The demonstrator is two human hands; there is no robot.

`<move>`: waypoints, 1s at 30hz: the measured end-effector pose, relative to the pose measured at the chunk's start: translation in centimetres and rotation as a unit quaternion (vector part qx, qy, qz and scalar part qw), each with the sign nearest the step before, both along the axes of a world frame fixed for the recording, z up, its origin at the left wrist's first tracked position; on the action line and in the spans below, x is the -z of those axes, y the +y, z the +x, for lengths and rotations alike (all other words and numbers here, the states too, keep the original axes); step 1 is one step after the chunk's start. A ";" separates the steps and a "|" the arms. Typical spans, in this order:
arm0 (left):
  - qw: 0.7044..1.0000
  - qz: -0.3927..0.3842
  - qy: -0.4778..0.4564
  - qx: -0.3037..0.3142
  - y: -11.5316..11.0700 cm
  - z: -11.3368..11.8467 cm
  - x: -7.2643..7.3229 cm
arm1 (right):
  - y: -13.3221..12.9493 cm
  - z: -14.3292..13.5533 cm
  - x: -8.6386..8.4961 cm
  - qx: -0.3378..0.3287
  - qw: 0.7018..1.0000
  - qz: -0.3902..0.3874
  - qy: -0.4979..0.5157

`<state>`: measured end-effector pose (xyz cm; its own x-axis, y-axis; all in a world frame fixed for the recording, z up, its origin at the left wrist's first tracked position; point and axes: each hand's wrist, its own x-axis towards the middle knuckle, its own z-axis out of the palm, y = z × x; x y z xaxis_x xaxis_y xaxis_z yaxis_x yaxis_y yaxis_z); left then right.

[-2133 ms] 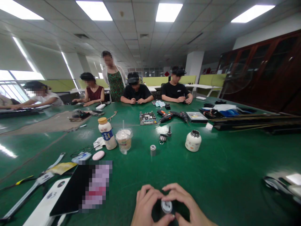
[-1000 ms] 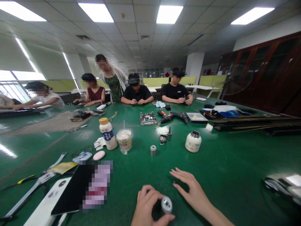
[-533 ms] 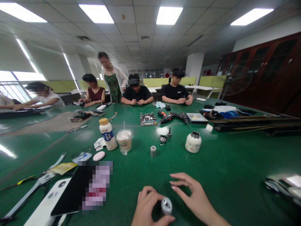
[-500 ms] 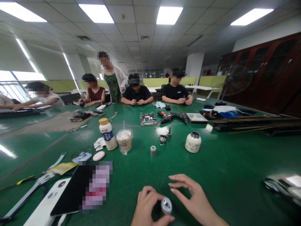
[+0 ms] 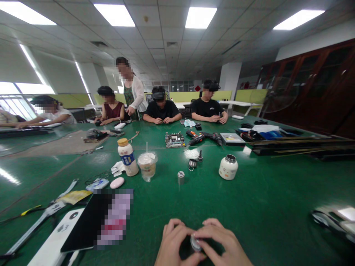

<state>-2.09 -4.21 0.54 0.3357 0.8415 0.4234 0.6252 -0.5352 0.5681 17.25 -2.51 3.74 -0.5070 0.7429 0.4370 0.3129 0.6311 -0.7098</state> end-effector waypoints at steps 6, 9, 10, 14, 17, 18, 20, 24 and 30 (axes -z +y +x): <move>1.000 -0.009 0.004 -0.009 -0.1 0.0 -0.4 | -0.1 0.1 -0.3 0.060 0.998 -0.005 -0.006; 1.000 -0.023 0.004 -0.006 -0.1 -0.1 -0.2 | -0.2 0.3 0.2 0.101 0.994 -0.033 0.039; 1.000 -0.022 -0.003 -0.010 -0.2 -0.1 -0.1 | -0.1 0.4 0.6 0.107 0.991 -0.052 0.058; 0.998 0.027 -0.050 -0.016 -0.3 -0.3 0.3 | 0.2 0.4 2.1 0.079 0.982 -0.138 0.099; 0.994 0.092 -0.060 0.008 -0.3 -0.4 0.3 | 0.4 0.5 2.8 0.036 0.984 -0.160 0.063; 0.993 0.106 -0.054 0.016 -0.3 -0.5 0.2 | 0.4 0.5 2.8 0.021 0.987 -0.155 0.045; 0.992 0.117 -0.039 0.025 -0.2 -0.6 0.0 | 0.4 0.5 2.7 -0.004 0.991 -0.136 0.014; 0.995 0.084 -0.046 0.025 -0.2 -0.6 0.0 | 0.3 0.3 2.2 -0.003 0.993 -0.117 -0.026; 0.996 0.047 -0.072 0.015 -0.4 0.2 1.0 | 0.1 -0.1 1.9 0.019 0.991 -0.129 -0.033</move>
